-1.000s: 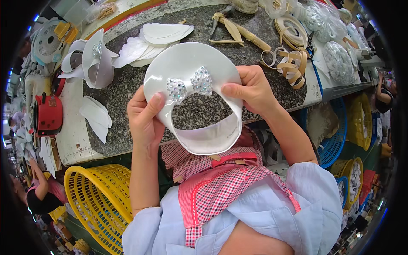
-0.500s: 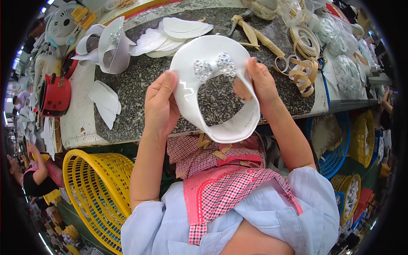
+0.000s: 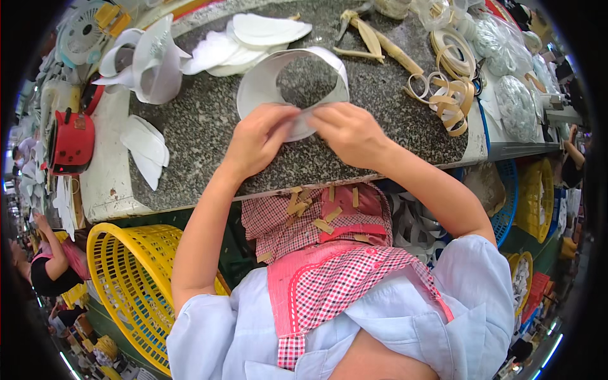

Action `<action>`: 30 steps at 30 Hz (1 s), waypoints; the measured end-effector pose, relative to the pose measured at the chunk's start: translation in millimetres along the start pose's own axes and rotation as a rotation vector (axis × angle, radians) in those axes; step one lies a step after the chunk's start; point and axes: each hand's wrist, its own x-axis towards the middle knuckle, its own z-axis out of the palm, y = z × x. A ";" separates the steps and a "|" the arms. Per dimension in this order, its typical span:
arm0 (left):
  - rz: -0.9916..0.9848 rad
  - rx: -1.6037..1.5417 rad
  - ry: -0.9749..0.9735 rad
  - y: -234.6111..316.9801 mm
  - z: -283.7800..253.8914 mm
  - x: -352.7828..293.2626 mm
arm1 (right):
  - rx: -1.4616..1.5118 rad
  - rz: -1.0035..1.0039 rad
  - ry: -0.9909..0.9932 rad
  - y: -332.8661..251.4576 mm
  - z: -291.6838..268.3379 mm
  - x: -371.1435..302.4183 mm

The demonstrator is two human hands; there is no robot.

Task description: The person assembles and finishes white shoes by gluing shoe uppers, shoe linings, and other shoe components together, then attaches decorative bows and hammers components into place.

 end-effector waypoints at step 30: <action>0.309 0.167 0.227 -43.7 69.7 -5.7 | 0.597 0.696 -0.073 -2.3 5.4 -19.4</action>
